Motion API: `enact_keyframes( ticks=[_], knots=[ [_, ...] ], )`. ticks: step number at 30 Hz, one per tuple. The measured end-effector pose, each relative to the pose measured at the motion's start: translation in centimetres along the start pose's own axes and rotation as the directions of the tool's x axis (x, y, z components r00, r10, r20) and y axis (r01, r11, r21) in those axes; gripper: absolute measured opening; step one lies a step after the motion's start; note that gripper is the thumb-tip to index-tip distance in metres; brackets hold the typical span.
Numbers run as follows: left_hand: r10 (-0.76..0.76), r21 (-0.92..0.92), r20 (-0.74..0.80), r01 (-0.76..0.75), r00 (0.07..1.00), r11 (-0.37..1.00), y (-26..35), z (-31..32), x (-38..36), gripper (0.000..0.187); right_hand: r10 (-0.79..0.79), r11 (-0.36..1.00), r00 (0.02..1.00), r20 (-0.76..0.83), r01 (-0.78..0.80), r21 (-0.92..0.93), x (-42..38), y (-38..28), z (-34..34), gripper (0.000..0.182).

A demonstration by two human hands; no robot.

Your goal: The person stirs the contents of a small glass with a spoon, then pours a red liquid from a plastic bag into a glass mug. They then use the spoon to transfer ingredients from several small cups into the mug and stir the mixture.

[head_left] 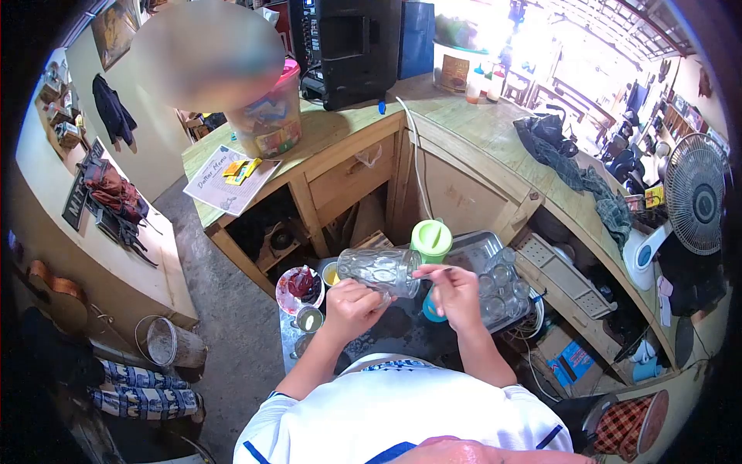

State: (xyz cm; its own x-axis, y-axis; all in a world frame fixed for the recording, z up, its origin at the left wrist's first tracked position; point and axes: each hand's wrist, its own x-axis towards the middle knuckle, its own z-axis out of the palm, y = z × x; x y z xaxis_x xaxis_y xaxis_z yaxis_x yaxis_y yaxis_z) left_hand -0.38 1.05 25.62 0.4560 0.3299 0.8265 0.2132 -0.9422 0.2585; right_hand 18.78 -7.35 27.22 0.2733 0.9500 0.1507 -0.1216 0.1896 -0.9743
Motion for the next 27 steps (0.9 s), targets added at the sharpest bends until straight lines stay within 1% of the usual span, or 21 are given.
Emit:
enact_keyframes(
  ticks=[1, 2, 4, 5, 6, 8, 10, 12, 14, 16, 17, 18, 19, 20, 21, 22, 23, 24, 25, 26, 27],
  knots=[
    [0.000, -0.022, -0.036, 0.000, 0.999, 1.000, -0.1, 0.2, 0.0, 0.041, -0.051, 0.998, 0.984, -0.172, 0.055, 0.017, -0.2, -1.2, 0.2, 0.025],
    [0.003, -0.019, -0.039, -0.004, 0.999, 1.000, -0.2, 0.0, 0.0, 0.041, -0.056, 0.998, 0.984, -0.169, 0.060, 0.017, 0.1, -1.2, -0.3, 0.025],
    [-0.060, 0.008, -0.038, 0.061, 0.997, 0.998, -0.5, -0.6, -0.3, 0.042, -0.227, 0.973, 0.947, -0.227, 0.230, -0.015, 0.3, -1.5, -1.1, 0.023],
    [-0.063, 0.007, -0.036, 0.063, 0.997, 0.998, -0.4, -0.6, -0.3, 0.042, -0.241, 0.968, 0.965, -0.098, 0.233, -0.089, 0.1, -1.9, -0.5, 0.019],
    [-0.064, -0.001, -0.040, 0.064, 0.997, 0.998, -0.4, -0.6, -0.2, 0.043, -0.237, 0.969, 0.966, -0.101, 0.228, -0.090, 0.3, -1.3, 0.3, 0.019],
    [-0.064, -0.010, -0.040, 0.063, 0.997, 0.998, -0.4, -0.7, -0.2, 0.044, -0.478, 0.788, 0.862, 0.167, 0.505, -0.352, 1.0, 0.0, 1.3, 0.013],
    [-0.120, -0.049, -0.017, 0.119, 0.993, 0.992, -0.4, -0.9, -0.4, 0.038, -0.507, 0.762, 0.851, 0.136, 0.517, -0.391, 1.2, -1.2, 0.2, 0.008],
    [-0.180, -0.092, -0.034, 0.176, 0.983, 0.980, -0.7, -0.8, -1.0, 0.040, -0.689, 0.616, 0.722, -0.056, 0.544, -0.570, 1.8, -1.3, -1.1, 0.006],
    [-0.242, -0.139, -0.042, 0.234, 0.969, 0.962, -0.4, -0.8, -1.3, 0.042, -0.635, 0.659, 0.772, -0.030, 0.521, -0.543, 1.7, -1.9, 0.4, 0.008],
    [-0.395, -0.269, -0.018, 0.377, 0.918, 0.886, -0.1, -0.7, -1.2, 0.047, -0.521, 0.378, 0.753, 0.403, 0.627, -0.681, 1.8, -1.9, 1.2, 0.012],
    [-0.390, -0.268, -0.019, 0.371, 0.921, 0.889, -0.1, -0.8, -1.4, 0.047, -0.510, 0.409, 0.774, 0.376, 0.603, -0.685, 1.7, -2.1, 1.1, 0.015],
    [-0.494, -0.361, 0.038, 0.473, 0.869, 0.804, -0.1, -1.0, -1.9, 0.048, -0.516, 0.405, 0.769, 0.377, 0.607, -0.684, 1.7, -2.9, 0.6, 0.015],
    [-0.585, -0.443, 0.107, 0.566, 0.804, 0.696, -0.2, -1.1, -2.2, 0.050, -0.605, 0.412, 0.740, 0.293, 0.606, -0.680, 1.5, -4.1, 0.0, 0.015],
    [-0.585, -0.443, 0.105, 0.565, 0.804, 0.697, -0.2, -1.0, -2.2, 0.050, -0.681, 0.422, 0.704, 0.204, 0.604, -0.676, 1.4, -5.2, -0.2, 0.015],
    [-0.658, -0.611, 0.145, 0.590, 0.739, 0.527, -0.1, -0.8, -2.2, 0.048, -0.728, 0.388, 0.655, 0.202, 0.637, -0.666, 1.3, -6.2, 0.0, 0.015],
    [-0.715, -0.746, 0.204, 0.579, 0.668, 0.328, 0.1, -0.7, -2.5, 0.047, -0.725, 0.391, 0.658, 0.202, 0.635, -0.666, 1.5, -5.9, 0.4, 0.015],
    [-0.747, -0.765, 0.261, 0.603, 0.611, 0.226, -0.4, -0.4, -3.0, 0.045, -0.713, 0.387, 0.645, 0.274, 0.689, -0.613, 1.7, -5.4, 1.1, 0.016],
    [-0.748, -0.765, 0.262, 0.604, 0.610, 0.224, -0.5, -0.3, -3.2, 0.045, -0.703, 0.382, 0.623, 0.344, 0.739, -0.555, 1.9, -5.2, 1.5, 0.016],
    [-0.748, -0.792, 0.286, 0.587, 0.599, 0.168, -0.6, -0.3, -3.2, 0.045, -0.614, 0.409, 0.670, 0.416, 0.722, -0.559, 2.2, -5.8, 1.7, 0.017],
    [-0.747, -0.815, 0.309, 0.568, 0.589, 0.111, -0.9, -0.2, -3.1, 0.046, -0.617, 0.406, 0.668, 0.416, 0.723, -0.559, 2.6, -6.3, 1.5, 0.017],
    [-0.722, -0.813, 0.359, 0.578, 0.591, 0.069, -1.0, -0.3, -3.4, 0.047, -0.624, 0.470, 0.704, 0.340, 0.686, -0.556, 2.8, -6.9, 1.0, 0.017]
  ],
)
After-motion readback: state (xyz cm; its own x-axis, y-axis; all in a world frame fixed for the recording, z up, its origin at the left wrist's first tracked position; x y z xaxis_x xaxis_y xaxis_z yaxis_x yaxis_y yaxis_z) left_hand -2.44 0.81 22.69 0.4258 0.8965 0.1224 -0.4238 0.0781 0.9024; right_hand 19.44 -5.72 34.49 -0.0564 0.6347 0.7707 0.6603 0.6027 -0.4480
